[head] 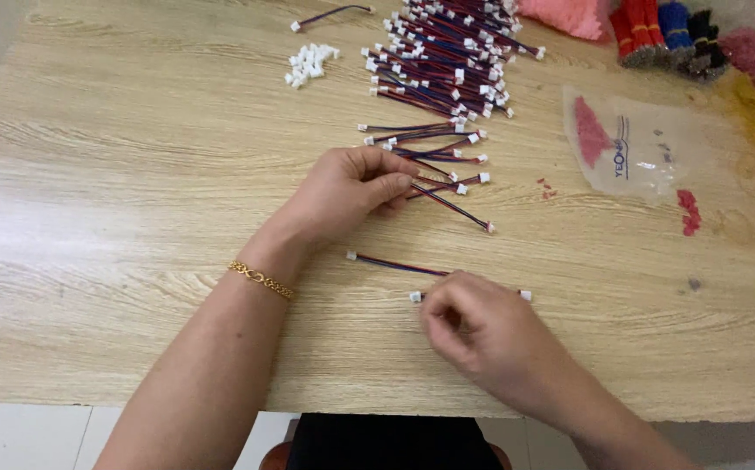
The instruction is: The person assembles small wire harnesses by inserting white plastic connectors onto the ends of multi-colored wires. They repeatedly pick up wires and connectors from the table, attach them, and place the completed harnesses into a pile. The person also handles a small plastic bag containing red connectors.
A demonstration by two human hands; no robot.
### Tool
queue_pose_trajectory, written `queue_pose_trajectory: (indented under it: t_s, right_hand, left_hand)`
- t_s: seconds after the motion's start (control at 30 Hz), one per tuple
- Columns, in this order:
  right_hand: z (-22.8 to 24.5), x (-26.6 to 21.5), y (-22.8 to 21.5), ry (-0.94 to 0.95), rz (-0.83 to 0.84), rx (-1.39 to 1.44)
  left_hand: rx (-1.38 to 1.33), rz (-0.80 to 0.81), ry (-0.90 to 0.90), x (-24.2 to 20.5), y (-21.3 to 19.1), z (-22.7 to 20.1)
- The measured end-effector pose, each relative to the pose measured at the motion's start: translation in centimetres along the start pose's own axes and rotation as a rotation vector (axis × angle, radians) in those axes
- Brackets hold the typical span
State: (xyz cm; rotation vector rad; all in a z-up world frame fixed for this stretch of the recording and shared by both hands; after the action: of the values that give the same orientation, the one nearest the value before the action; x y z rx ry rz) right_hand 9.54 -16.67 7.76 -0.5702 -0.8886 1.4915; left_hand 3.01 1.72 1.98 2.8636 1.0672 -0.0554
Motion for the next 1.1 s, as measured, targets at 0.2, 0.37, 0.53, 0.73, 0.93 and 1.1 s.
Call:
queue_pose_trajectory:
  t_s: [0.2, 0.37, 0.53, 0.73, 0.93, 1.1]
  right_hand:
    - [-3.4, 2.1, -3.5, 0.241, -0.197, 0.379]
    - [-4.5, 6.3, -4.8, 0.357, -0.189, 0.527]
    - [-5.8, 9.4, -3.9, 0.153, -0.217, 0.646]
    - [-5.3, 11.4, -4.6, -0.008, -0.292, 0.217]
    - [-5.6, 11.6, -3.8, -0.031, -0.377, 0.093]
    - [-6.7, 11.9, -2.4, -0.04, -0.411, 0.096]
  left_hand:
    - [-0.024, -0.053, 0.05, 0.6, -0.4, 0.5]
    - [-0.188, -0.125, -0.063, 0.7, -0.9, 0.9]
    - [-0.355, -0.15, -0.001, 2.1, -1.4, 2.9]
    - [-0.392, -0.228, 0.019, 3.8, -2.9, 5.7]
    - [-0.394, -0.336, 0.01, 2.5, -3.0, 3.7]
    - [-0.492, -0.365, 0.022, 2.4, -3.0, 3.9]
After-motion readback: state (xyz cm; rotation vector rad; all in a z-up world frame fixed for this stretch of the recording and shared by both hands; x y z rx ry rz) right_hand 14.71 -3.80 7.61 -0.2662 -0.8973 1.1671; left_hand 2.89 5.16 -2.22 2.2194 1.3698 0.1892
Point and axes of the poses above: each hand's wrist, its own x-axis towards the middle knuckle, its own y-axis out of the palm, z = x × y, the point moved 5 cm from there along x, towards the middle knuckle, and after that the axes turned 1 degree about z, right-handed, at the moved point
